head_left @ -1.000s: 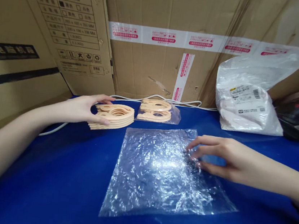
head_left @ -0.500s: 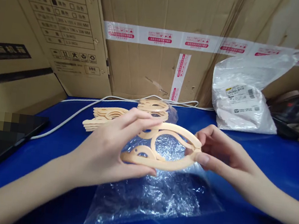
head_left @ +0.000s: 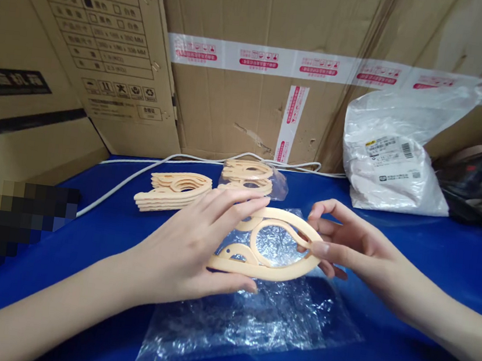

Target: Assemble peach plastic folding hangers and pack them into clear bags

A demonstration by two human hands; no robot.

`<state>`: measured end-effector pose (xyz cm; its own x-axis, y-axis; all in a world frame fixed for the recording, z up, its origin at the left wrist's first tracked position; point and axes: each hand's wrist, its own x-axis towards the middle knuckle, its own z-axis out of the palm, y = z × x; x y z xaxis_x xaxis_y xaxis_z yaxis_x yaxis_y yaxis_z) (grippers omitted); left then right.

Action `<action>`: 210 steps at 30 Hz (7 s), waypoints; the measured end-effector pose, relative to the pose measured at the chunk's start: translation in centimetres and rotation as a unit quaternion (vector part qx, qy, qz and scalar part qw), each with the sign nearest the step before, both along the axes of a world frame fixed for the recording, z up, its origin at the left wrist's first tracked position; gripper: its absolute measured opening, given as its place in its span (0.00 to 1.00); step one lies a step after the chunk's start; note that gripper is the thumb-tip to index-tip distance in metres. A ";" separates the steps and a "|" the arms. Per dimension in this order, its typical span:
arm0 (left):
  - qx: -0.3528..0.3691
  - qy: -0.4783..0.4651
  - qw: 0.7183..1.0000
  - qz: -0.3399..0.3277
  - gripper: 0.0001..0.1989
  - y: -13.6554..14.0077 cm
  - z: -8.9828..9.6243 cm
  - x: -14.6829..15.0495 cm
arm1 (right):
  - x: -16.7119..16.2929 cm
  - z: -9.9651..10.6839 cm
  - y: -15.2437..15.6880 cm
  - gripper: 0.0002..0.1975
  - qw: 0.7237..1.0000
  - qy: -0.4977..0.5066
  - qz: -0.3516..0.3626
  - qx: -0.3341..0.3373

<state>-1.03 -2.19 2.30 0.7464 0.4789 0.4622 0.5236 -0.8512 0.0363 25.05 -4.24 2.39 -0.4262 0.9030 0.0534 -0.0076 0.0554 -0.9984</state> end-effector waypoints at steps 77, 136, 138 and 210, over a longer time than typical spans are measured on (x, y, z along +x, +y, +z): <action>-0.111 0.150 0.975 0.121 0.22 2.3 -0.2 -6.8 | 5.3 0.7 2.4 0.37 0.845 -0.449 0.055 0.285; -0.204 0.164 0.950 0.173 0.27 2.4 -0.1 -6.8 | 7.1 3.0 1.3 0.38 0.891 -0.441 0.075 0.081; -0.205 0.160 0.950 0.174 0.28 2.3 0.0 -6.7 | 7.6 2.9 1.4 0.38 0.900 -0.425 0.064 0.074; -0.309 0.079 0.910 0.264 0.16 1.7 0.0 -2.8 | 0.8 -2.8 1.7 0.28 0.884 -0.366 -0.035 0.288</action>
